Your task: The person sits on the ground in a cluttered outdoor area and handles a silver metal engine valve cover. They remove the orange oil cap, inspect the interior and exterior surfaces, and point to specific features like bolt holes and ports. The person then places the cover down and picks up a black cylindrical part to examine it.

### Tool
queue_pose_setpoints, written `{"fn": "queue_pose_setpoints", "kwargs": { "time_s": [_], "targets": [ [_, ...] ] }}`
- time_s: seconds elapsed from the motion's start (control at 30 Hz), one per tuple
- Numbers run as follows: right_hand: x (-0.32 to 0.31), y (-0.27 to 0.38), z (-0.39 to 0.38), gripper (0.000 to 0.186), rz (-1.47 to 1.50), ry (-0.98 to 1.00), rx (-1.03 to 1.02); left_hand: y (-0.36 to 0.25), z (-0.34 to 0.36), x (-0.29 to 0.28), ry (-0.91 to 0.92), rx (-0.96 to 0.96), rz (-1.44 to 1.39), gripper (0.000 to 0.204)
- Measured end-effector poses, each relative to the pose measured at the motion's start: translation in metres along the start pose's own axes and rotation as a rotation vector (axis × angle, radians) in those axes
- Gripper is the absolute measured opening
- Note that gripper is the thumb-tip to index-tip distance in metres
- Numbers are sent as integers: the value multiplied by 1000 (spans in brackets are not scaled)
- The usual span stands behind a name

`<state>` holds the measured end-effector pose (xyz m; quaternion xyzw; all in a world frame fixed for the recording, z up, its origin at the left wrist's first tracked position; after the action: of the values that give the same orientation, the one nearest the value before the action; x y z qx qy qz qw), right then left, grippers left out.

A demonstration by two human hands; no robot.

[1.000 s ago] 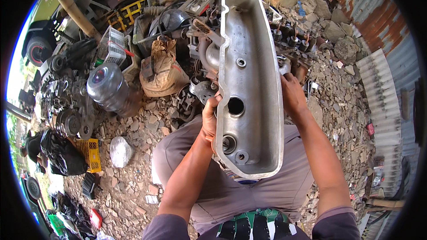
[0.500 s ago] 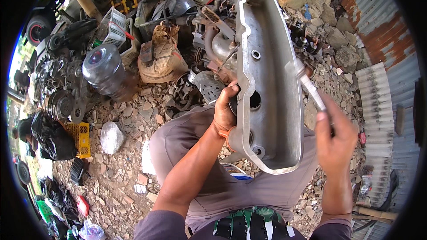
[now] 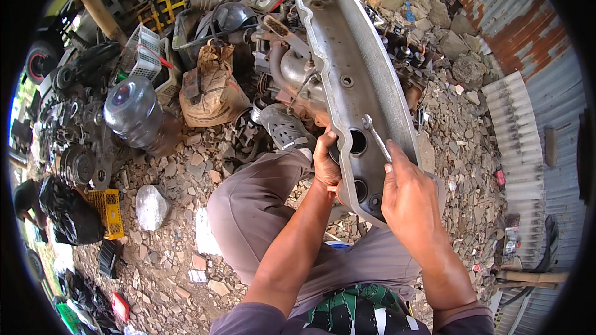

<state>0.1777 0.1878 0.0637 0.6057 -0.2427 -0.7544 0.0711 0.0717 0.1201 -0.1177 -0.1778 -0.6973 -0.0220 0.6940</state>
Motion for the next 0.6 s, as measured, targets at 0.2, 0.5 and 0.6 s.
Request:
{"fn": "queue_pose_setpoints", "kwargs": {
  "time_s": [0.2,0.5,0.6],
  "targets": [
    [13,-30,-9,20,-94,42,236,8,2,-12,-41,64,120,57],
    [10,-35,-13,46,157,-142,3,11,2,-15,76,14,87,85],
    [15,-38,-12,47,111,-69,5,11,0,-14,115,-9,96,86]
  ]
}}
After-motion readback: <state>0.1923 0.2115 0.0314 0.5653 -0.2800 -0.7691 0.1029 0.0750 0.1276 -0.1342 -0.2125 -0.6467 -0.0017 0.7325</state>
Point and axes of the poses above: each hand's wrist, its own z-axis towards the middle knuckle, its own x-axis out of the palm, y = z × x, the point moved 4 cm from there along z, towards the middle knuckle, and after that the axes turned 14 degrees about x, right-handed, at the moved point
